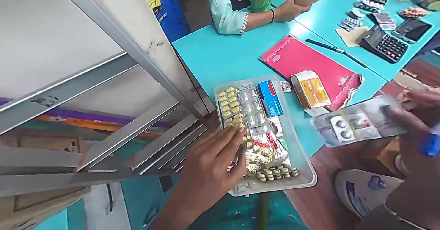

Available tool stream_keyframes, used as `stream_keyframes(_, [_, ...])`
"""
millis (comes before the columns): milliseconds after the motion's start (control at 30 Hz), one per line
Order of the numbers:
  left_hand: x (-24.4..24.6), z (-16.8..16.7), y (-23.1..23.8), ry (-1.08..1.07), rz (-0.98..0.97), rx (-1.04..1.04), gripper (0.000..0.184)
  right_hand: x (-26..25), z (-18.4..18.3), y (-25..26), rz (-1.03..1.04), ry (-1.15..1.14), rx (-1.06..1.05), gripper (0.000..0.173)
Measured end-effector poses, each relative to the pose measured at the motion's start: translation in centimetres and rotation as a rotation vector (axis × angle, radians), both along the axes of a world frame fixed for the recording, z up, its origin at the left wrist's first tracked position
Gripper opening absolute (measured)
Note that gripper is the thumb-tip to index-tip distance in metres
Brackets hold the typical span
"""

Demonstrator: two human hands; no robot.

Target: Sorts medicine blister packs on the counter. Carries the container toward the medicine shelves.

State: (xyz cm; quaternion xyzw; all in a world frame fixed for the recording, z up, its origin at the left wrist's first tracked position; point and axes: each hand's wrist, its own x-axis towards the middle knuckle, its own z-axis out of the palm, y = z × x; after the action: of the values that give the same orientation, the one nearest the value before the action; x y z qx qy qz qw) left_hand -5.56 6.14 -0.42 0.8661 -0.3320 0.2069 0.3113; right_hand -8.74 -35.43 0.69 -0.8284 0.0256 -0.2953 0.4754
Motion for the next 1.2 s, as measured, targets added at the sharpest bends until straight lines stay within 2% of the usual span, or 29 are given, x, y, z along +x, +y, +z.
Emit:
stream_keyframes(167, [0.7, 0.6, -0.6, -0.204, 0.088, -0.061, 0.024, 1.6, -2.9, 5.4, 0.096, 0.216, 0.069, 0.027])
stream_keyframes(233, [1.1, 1.0, -0.6, -0.265, 0.133, -0.084, 0.023, 2.3, -4.5, 6.8, 0.098, 0.179, 0.089, 0.026])
stream_keyframes(300, [1.3, 1.6, -0.1, -0.274, 0.180, -0.147, 0.023, 2.7, -5.6, 7.5, 0.090, 0.100, -0.007, 0.028])
stream_keyframes(433, [2.3, 2.2, 1.6, -0.112, 0.219, -0.461, 0.026, 2.7, -6.2, 7.5, 0.100, 0.018, -0.193, 0.039])
stream_keyframes(600, [3.9, 1.6, 3.4, 0.235, 0.171, -0.985, 0.026, 2.3, -4.8, 8.0, 0.142, -0.041, -0.171, 0.035])
stream_keyframes(700, [4.1, 1.6, 3.5, 0.323, 0.189, -1.142, 0.026, 2.2, -3.3, 9.3, 0.157, -0.117, -0.118, 0.029])
stream_keyframes(800, [4.0, 1.9, 3.4, 0.348, 0.186, -1.206, 0.027, 2.6, -1.7, 11.1, 0.219, -0.189, -0.139, 0.023])
stream_keyframes(867, [3.9, 2.2, 3.4, 0.367, 0.174, -1.230, 0.027, 3.1, -0.5, 12.6, 0.296, -0.206, -0.187, 0.033])
stream_keyframes(1000, [3.5, 3.4, 2.8, 0.440, 0.120, -1.315, 0.029, 4.6, 2.4, 17.2, 0.496, -0.176, -0.391, 0.075])
stream_keyframes(1033, [3.3, 3.6, 2.4, 0.466, 0.099, -1.340, 0.029, 5.0, 2.9, 18.3, 0.535, -0.179, -0.474, 0.080])
stream_keyframes(1133, [2.8, 4.3, 1.1, 0.551, 0.049, -1.398, 0.029, 6.0, 3.6, 20.4, 0.555, -0.228, -0.699, 0.079])
stream_keyframes(1200, [2.7, 4.2, 0.7, 0.594, 0.030, -1.425, 0.030, 6.3, 3.7, 20.7, 0.538, -0.273, -0.754, 0.073])
